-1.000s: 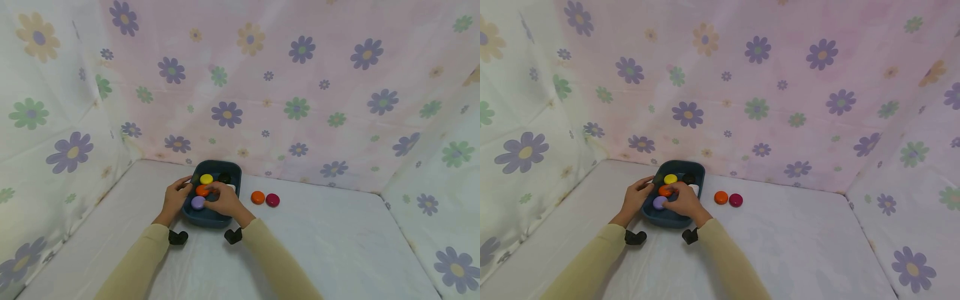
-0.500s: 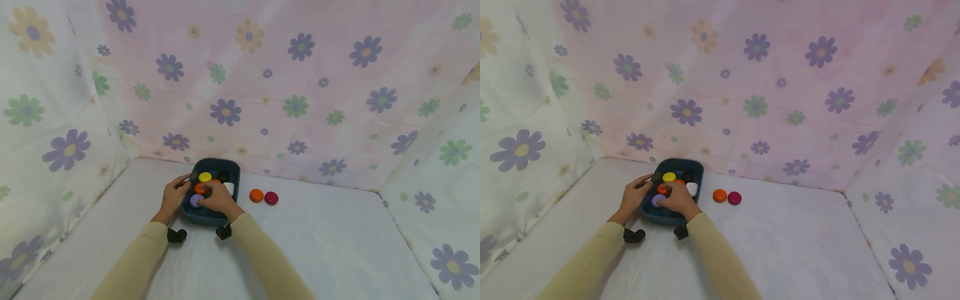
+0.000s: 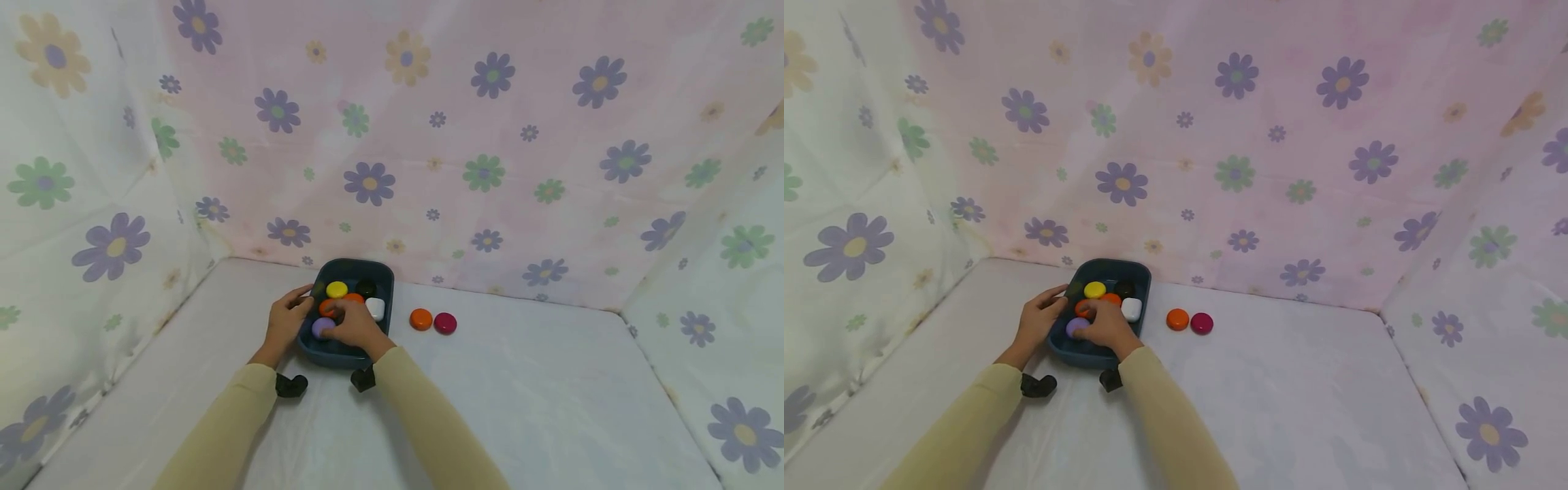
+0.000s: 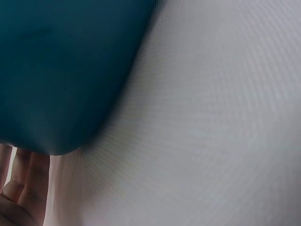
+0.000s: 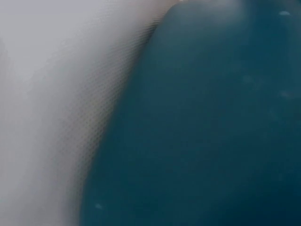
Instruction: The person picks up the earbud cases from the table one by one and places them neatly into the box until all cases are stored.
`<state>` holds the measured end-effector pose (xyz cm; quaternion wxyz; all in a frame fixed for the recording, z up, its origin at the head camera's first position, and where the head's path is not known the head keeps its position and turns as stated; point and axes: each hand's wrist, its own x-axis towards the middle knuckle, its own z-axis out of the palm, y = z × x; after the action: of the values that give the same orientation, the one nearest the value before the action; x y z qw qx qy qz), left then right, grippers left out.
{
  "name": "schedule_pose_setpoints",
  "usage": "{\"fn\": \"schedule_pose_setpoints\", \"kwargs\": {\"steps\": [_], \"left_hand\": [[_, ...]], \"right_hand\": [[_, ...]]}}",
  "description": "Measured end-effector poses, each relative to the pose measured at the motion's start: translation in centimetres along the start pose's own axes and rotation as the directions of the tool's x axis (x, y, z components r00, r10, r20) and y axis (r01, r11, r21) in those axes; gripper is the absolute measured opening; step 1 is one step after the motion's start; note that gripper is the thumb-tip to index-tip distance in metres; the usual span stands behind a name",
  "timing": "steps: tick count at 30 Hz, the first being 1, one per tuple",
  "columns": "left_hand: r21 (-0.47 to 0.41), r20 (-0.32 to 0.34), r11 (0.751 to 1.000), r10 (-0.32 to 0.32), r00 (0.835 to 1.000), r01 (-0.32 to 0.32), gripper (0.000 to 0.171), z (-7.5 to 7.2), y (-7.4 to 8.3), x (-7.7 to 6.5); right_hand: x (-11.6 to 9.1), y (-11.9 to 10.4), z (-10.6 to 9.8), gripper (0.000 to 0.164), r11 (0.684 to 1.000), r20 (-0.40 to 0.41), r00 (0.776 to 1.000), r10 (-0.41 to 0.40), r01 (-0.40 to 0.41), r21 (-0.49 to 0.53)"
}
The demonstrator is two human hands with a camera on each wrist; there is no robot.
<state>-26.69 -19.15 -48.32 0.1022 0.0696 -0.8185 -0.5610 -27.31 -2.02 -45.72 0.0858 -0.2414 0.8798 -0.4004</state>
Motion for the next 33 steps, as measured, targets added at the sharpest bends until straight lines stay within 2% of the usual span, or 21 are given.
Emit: {"fn": "schedule_pose_setpoints", "kwargs": {"steps": [8, 22, 33], "left_hand": [[-0.015, -0.014, 1.000, -0.027, 1.000, 0.027, 0.038, 0.16, -0.02, -0.05], [-0.008, 0.008, 0.999, -0.042, 0.999, 0.042, 0.040, -0.19, -0.07, -0.22], [-0.009, 0.007, 1.000, -0.028, 1.000, 0.029, 0.039, 0.10, -0.01, -0.12]], "right_hand": [[0.49, 0.67, 0.42, 0.043, 0.994, 0.039, 0.999, 0.030, -0.026, -0.102], [0.67, 0.28, 0.63, 0.049, 0.988, 0.043, 0.996, 0.082, -0.076, -0.134], [0.68, 0.18, 0.46, 0.051, 0.984, 0.054, 0.996, 0.067, -0.057, -0.171]]}}
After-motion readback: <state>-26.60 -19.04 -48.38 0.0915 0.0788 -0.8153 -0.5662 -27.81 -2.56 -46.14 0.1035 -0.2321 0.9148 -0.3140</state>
